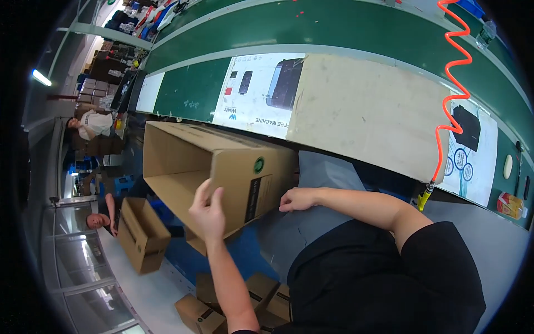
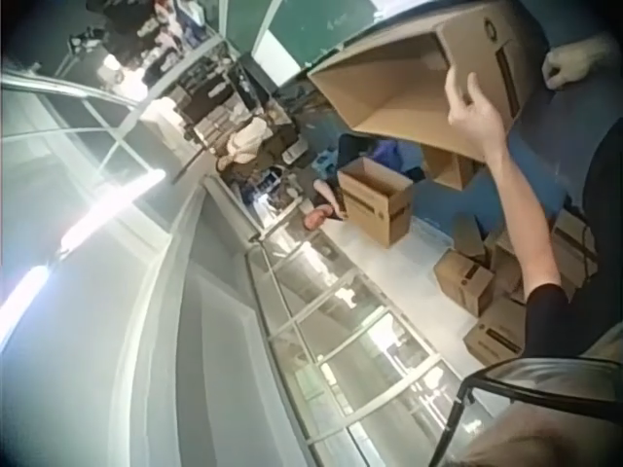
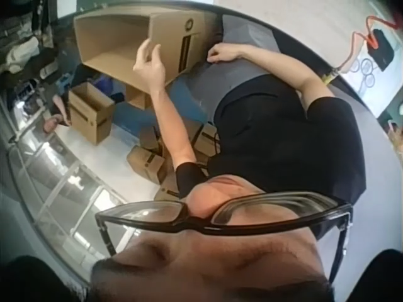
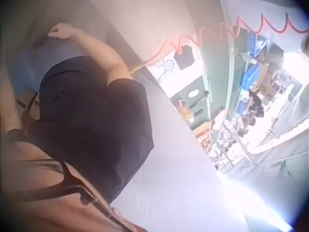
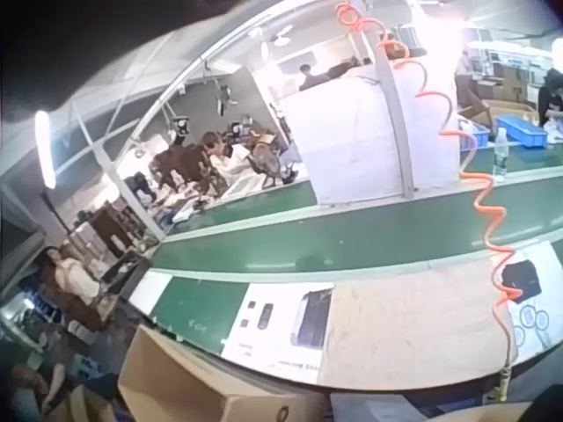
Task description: Cleaning glass lighting components with an air duster and packaging them into cardboard boxes on an assembly line.
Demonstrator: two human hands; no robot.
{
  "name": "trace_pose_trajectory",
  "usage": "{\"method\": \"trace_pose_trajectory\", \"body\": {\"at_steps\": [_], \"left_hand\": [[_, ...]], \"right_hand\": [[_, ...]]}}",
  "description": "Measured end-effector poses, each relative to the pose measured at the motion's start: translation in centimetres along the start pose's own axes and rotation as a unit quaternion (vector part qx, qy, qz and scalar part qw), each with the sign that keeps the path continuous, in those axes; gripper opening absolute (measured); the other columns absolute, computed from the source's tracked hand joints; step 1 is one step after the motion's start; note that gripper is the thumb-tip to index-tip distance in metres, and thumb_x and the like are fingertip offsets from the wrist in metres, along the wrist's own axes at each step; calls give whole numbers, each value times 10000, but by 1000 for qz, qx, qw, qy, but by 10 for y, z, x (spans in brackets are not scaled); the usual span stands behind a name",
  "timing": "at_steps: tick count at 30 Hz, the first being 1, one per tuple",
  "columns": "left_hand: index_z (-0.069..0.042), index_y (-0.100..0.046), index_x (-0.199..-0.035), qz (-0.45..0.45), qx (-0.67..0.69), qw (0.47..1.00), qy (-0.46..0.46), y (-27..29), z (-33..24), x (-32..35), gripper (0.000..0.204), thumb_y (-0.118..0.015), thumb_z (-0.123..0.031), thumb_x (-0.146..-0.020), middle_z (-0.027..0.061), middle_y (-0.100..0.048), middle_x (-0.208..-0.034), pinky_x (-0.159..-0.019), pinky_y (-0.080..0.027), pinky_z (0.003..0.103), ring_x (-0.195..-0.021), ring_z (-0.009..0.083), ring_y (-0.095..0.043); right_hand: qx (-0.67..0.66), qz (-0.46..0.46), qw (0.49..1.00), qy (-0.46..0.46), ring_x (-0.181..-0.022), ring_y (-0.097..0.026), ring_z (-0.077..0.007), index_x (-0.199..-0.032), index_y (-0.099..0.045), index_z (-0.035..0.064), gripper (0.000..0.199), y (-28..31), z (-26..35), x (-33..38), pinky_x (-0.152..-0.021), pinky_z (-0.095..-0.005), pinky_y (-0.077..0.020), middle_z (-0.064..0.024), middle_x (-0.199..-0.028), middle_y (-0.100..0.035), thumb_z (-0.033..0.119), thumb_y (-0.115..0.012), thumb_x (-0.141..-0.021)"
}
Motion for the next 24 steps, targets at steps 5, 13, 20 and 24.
{"method": "trace_pose_trajectory", "body": {"at_steps": [5, 13, 20, 24], "left_hand": [[-11, -665, -1049, -26, -191, 976, -98, -34, -11, -6, 196, -636, -52, -860, 150, -704, -851, -665, -499, 277, -741, 170, -678], [-35, -682, -1012, 20, -127, 987, -93, -48, -17, 10, 171, -635, -90, -857, 171, -678, -814, -620, -500, 357, -697, 319, -665], [-8, -673, -1047, -3, -55, 997, -50, -31, -13, 22, 199, -637, -90, -869, 156, -697, -819, -615, -494, 327, -684, 247, -680], [44, -653, -1076, -5, -50, 995, -92, -38, -18, 39, 213, -620, -41, -884, 113, -717, -848, -668, -494, 261, -738, 102, -642]], "right_hand": [[-6, -5, 1000, -21, -895, -629, -191, -1075, -658, 32, 367, -2, -4, -2, -822, -325, -480, -72, -932, -685, 360, -553, -947], [-25, -51, 998, -8, -825, -648, -196, -1027, -672, 25, 370, -2, -14, 6, -770, -334, -497, -86, -875, -689, 367, -568, -929], [16, -59, 998, 16, -820, -652, -188, -999, -682, 32, 363, -1, -6, 8, -766, -331, -501, -84, -860, -693, 368, -571, -922], [30, -72, 997, -4, -834, -649, -190, -1031, -673, 29, 354, 3, -3, 16, -789, -328, -496, -72, -867, -694, 352, -570, -927]]}}
Point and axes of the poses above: each hand's wrist, its own x-axis away from the middle knuckle, its own y-axis out of the back of the hand, z = x × y, the point moved 3 cm from there along -x, towards the middle knuckle
